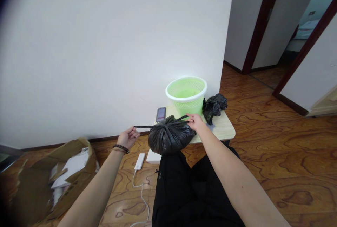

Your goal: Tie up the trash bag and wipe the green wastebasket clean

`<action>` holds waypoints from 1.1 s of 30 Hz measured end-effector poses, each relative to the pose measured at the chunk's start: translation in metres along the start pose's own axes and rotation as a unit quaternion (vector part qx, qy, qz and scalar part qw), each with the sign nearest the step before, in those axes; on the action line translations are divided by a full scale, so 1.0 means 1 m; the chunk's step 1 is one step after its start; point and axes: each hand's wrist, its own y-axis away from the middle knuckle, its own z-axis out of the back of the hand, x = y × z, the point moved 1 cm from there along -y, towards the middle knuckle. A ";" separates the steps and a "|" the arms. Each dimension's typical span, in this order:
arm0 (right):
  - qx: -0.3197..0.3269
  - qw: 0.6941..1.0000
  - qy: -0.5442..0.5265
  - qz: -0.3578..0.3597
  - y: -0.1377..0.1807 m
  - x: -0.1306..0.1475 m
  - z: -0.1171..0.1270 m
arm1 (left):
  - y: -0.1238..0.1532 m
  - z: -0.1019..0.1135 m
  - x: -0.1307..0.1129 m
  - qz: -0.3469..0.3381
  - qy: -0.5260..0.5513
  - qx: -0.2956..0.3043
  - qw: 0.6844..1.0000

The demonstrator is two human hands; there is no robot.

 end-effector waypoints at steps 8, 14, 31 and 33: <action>0.003 0.996 -0.002 0.084 0.003 0.010 0.009 | -0.005 -0.007 0.021 0.001 0.058 -0.018 0.998; 0.138 0.986 0.038 0.089 0.022 0.002 -0.008 | 0.008 -0.062 0.027 -0.026 0.100 0.078 0.992; 0.045 0.994 -0.010 0.097 0.001 0.021 -0.008 | -0.015 -0.047 0.013 -0.031 0.094 0.016 0.995; 0.022 0.995 -0.016 0.092 -0.001 0.023 -0.005 | -0.015 -0.038 0.016 -0.030 0.111 0.017 0.993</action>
